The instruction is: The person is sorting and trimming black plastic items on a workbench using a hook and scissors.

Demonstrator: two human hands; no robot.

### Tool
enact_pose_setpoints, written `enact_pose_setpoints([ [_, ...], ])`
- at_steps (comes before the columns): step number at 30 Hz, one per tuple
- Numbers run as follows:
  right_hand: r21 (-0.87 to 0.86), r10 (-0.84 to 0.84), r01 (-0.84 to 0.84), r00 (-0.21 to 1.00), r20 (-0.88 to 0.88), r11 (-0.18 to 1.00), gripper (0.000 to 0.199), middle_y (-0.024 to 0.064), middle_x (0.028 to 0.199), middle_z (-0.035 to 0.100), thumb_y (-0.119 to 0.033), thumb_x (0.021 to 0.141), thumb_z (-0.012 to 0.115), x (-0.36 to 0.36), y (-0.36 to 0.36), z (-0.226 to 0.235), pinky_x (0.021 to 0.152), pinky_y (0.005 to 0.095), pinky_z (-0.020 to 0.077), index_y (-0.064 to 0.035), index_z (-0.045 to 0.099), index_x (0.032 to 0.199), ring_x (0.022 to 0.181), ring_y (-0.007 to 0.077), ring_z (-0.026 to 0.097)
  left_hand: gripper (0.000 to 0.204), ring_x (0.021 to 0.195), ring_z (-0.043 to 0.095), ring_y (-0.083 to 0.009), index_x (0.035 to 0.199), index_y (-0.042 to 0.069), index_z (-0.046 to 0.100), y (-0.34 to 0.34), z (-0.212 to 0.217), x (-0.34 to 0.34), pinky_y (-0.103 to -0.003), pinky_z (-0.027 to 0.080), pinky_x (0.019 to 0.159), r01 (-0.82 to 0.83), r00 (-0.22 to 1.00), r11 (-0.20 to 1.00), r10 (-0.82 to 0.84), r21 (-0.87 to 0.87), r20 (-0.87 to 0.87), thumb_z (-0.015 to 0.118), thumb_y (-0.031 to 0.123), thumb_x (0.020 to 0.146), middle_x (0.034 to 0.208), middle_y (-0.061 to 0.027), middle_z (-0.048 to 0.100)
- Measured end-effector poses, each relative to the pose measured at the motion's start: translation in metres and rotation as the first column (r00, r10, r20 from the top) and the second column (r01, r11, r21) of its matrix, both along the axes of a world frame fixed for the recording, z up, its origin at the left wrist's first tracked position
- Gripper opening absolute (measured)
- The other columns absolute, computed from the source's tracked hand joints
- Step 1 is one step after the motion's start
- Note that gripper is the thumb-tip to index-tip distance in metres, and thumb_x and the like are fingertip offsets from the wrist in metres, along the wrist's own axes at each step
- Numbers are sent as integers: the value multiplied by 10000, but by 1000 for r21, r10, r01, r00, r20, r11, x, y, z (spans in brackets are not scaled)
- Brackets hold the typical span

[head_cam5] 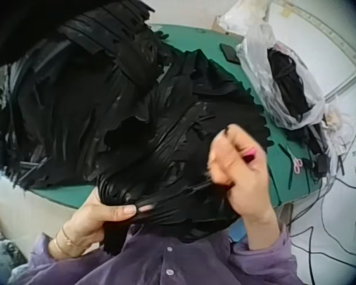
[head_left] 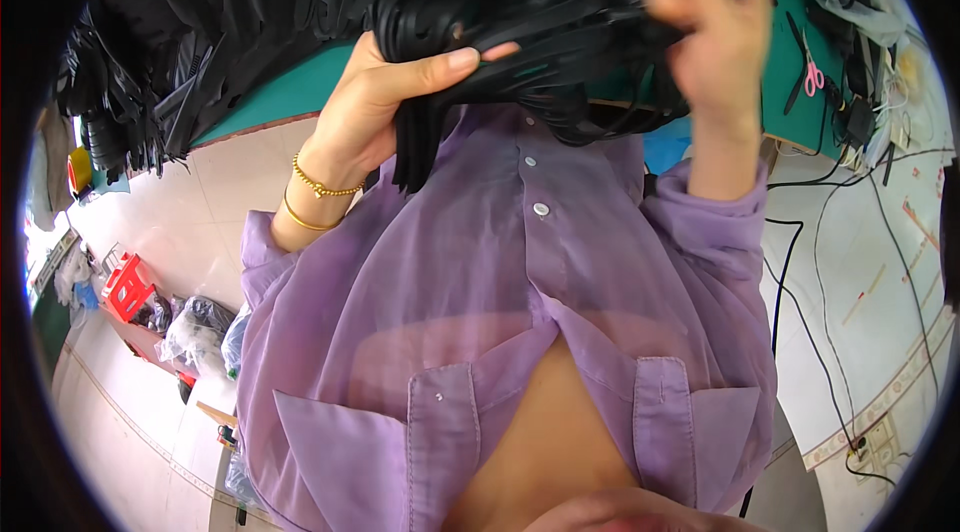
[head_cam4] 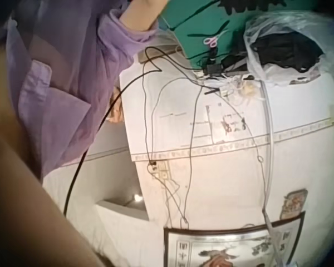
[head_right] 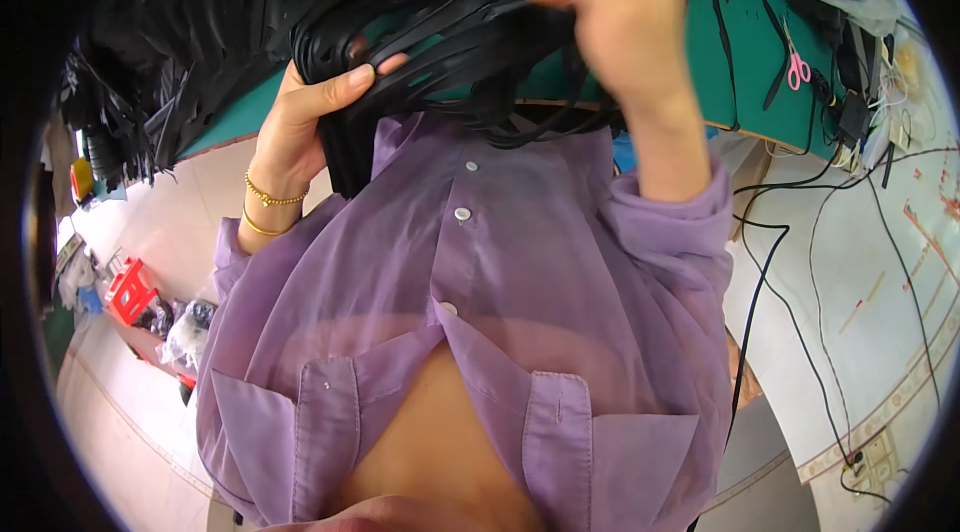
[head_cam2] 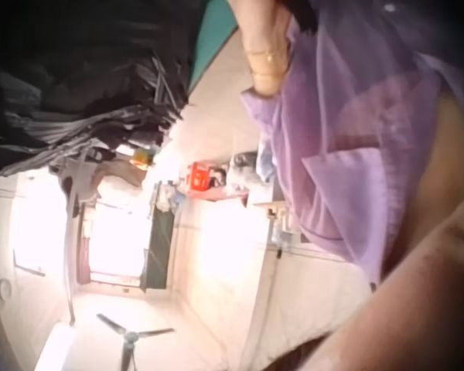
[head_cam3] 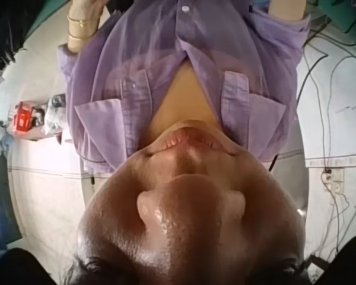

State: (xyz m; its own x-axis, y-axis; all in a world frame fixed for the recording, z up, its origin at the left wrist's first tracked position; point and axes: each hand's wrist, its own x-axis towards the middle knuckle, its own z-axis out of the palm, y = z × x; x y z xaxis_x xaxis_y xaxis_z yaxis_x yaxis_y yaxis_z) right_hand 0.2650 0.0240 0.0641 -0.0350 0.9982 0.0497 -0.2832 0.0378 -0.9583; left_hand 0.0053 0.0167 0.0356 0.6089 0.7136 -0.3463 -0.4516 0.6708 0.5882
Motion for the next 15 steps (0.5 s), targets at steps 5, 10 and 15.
enact_pose_setpoints([
  [5,333,-796,723,552,247,605,65,-10,668,522,-39,868,590,134,22,13,503,208,370,-52,597,805,565,87,481,121,1082,613,-284,953,-13,592,-2,-15,-21,-364,466,980,-62,991,998,60,-9,-121,638,-32,842,961,-76,631],
  [10,446,-986,889,-150,71,-103,98,71,711,579,20,783,577,329,-10,43,499,260,436,28,555,688,607,146,554,262,1076,616,-242,1090,-34,579,-2,-7,-23,-320,461,954,-16,984,1000,19,15,-177,652,-13,839,1082,-143,645],
  [15,451,-832,781,152,534,432,225,35,810,612,-167,787,728,264,-36,40,625,209,398,38,663,854,719,90,533,310,1056,611,-225,1116,-28,570,-3,0,-15,-330,457,950,99,959,990,-67,105,-275,658,14,822,1059,-165,650],
])
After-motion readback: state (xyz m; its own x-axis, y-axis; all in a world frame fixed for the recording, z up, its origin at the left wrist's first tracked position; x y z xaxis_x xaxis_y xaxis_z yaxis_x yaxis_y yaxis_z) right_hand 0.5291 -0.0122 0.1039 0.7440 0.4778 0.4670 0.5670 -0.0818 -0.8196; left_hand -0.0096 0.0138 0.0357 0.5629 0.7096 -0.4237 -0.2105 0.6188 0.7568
